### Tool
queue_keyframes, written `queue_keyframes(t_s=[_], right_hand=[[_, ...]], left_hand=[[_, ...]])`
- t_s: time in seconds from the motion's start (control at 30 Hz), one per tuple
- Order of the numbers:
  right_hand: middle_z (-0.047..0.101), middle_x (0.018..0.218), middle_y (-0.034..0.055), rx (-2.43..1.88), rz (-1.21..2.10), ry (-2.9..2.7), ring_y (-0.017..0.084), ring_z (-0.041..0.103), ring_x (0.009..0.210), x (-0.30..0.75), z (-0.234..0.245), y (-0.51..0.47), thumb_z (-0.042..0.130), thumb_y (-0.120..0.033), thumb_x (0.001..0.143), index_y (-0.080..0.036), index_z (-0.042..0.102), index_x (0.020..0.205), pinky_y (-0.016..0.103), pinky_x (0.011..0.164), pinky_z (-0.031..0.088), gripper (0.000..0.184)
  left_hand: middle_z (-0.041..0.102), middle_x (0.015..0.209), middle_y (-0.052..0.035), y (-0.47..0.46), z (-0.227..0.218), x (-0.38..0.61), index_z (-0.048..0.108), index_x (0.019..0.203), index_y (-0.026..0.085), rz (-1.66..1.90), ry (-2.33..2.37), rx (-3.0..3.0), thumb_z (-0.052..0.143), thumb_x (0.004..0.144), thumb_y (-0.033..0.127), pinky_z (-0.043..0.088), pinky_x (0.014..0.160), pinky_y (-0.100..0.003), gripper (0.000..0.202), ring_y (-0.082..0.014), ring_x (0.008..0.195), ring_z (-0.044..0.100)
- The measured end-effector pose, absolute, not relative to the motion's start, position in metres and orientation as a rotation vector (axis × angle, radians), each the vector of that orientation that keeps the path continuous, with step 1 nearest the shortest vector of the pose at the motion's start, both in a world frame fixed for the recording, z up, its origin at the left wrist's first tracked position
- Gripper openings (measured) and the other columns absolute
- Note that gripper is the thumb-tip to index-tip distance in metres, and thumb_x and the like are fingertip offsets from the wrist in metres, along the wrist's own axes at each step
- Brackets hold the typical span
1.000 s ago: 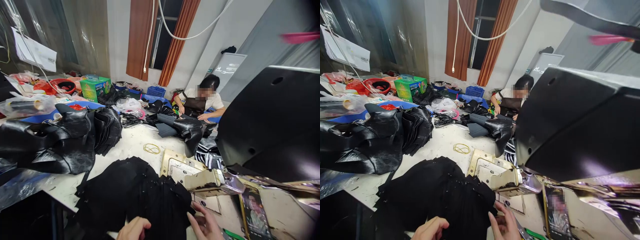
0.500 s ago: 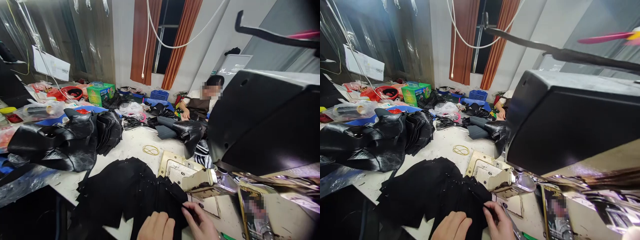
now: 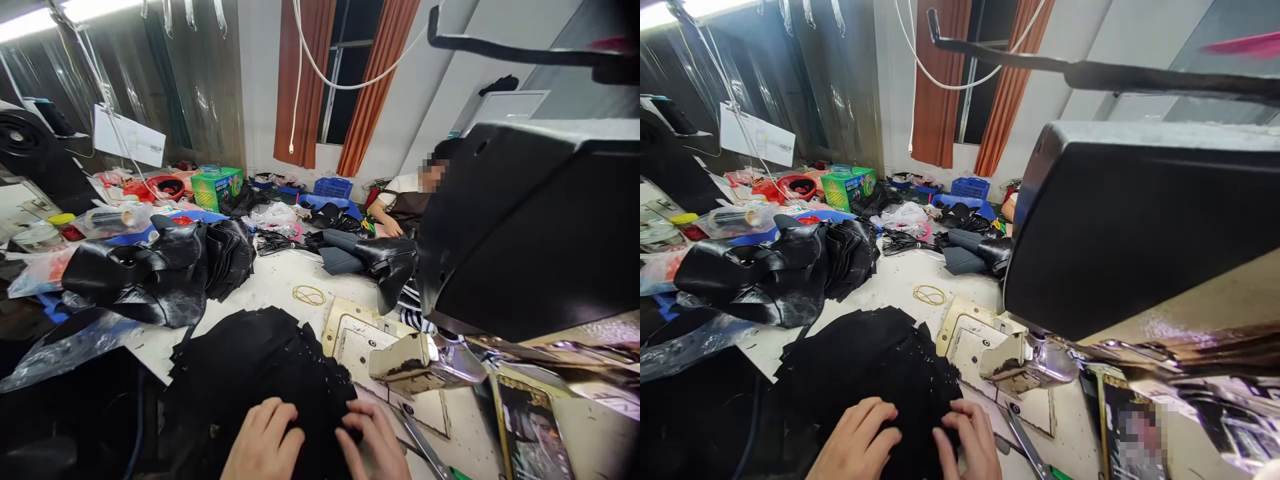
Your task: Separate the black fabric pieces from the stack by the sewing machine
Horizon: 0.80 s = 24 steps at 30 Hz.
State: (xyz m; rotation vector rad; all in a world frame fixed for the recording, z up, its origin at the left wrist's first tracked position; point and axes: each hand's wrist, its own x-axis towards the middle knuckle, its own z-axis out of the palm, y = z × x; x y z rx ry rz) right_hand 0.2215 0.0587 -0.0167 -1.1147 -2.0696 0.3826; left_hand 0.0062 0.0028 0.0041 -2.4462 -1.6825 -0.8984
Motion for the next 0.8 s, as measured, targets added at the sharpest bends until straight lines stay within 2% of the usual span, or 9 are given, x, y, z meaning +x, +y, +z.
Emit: queue_keyframes(t_s=[0.07,0.13,0.2,0.3,0.4,0.5,0.6,0.73,0.8], right_hand=[[0.066,0.101,0.0063,-1.174,0.441,-1.967,0.019,0.066,0.094,0.213,-0.007,0.068,0.049,-0.022,0.095,-0.025,0.058,0.108,0.029,0.081,0.055,0.016],[0.067,0.095,0.0055,-1.239,0.543,-1.932,0.019,0.066,0.087,0.2,0.006,0.082,0.046,-0.025,0.097,-0.023,0.06,0.108,0.03,0.076,0.054,0.018],[0.065,0.084,0.0047,-1.301,0.652,-2.009,0.02,0.065,0.077,0.186,0.015,0.095,0.048,-0.027,0.094,-0.021,0.064,0.092,0.033,0.07,0.053,0.018],[0.06,0.074,0.0033,-1.336,0.702,-2.118,0.021,0.061,0.069,0.17,0.019,0.103,0.046,-0.025,0.092,-0.021,0.056,0.073,0.034,0.064,0.049,0.023],[0.056,0.069,0.0011,-1.321,0.599,-2.059,0.018,0.057,0.061,0.174,0.012,0.099,0.04,-0.029,0.094,-0.023,0.048,0.073,0.031,0.058,0.047,0.024],[0.055,0.064,-0.0006,-1.322,0.471,-2.02,0.017,0.056,0.056,0.204,0.006,0.093,0.039,-0.033,0.096,-0.024,0.046,0.073,0.028,0.053,0.047,0.026],[0.056,0.063,-0.0006,-1.463,0.381,-1.981,0.018,0.056,0.055,0.245,0.004,0.087,0.039,-0.039,0.097,-0.025,0.048,0.075,0.027,0.052,0.046,0.028],[0.056,0.06,-0.0005,-1.583,0.45,-2.062,0.018,0.056,0.054,0.264,0.004,0.078,0.04,-0.048,0.096,-0.025,0.049,0.064,0.028,0.052,0.042,0.04],[0.064,0.072,0.0022,-1.527,0.551,-2.055,0.019,0.062,0.065,0.251,0.005,0.079,0.045,-0.047,0.095,-0.024,0.06,0.075,0.028,0.059,0.047,0.034]], left_hand=[[0.065,0.113,-0.0085,0.01,0.007,0.023,0.058,0.11,0.019,-0.931,-1.798,-2.352,0.051,0.08,0.003,0.053,0.082,-0.038,0.034,-0.0263,0.101,0.061],[0.063,0.117,-0.0114,0.018,0.002,0.039,0.054,0.119,0.015,-0.888,-1.885,-2.266,0.059,0.077,0.007,0.054,0.084,-0.041,0.043,-0.0289,0.102,0.06],[0.064,0.114,-0.0114,0.024,-0.004,0.047,0.054,0.119,0.014,-0.783,-1.895,-2.233,0.066,0.076,0.01,0.055,0.081,-0.044,0.044,-0.0299,0.098,0.061],[0.066,0.109,-0.0083,0.028,-0.01,0.046,0.056,0.114,0.016,-0.735,-1.879,-2.268,0.071,0.074,0.008,0.054,0.079,-0.044,0.044,-0.0284,0.093,0.062],[0.066,0.105,-0.0042,0.028,-0.007,0.035,0.056,0.111,0.021,-0.796,-1.887,-2.347,0.071,0.072,0.005,0.053,0.077,-0.042,0.045,-0.0265,0.089,0.061],[0.066,0.106,-0.0037,0.029,-0.001,0.025,0.055,0.11,0.022,-0.795,-1.831,-2.457,0.071,0.072,0.004,0.052,0.076,-0.041,0.044,-0.0256,0.088,0.061],[0.065,0.11,-0.0055,0.031,0.004,0.018,0.053,0.115,0.019,-0.736,-1.807,-2.507,0.069,0.075,0.004,0.051,0.078,-0.041,0.045,-0.0262,0.091,0.06],[0.065,0.109,-0.0045,0.035,0.0,0.013,0.054,0.113,0.019,-0.784,-1.719,-2.571,0.064,0.079,0.003,0.047,0.077,-0.04,0.039,-0.0257,0.09,0.057],[0.065,0.107,-0.0036,0.035,-0.004,0.011,0.056,0.111,0.019,-0.856,-1.645,-2.592,0.059,0.082,0.002,0.044,0.076,-0.038,0.035,-0.0247,0.089,0.055]])
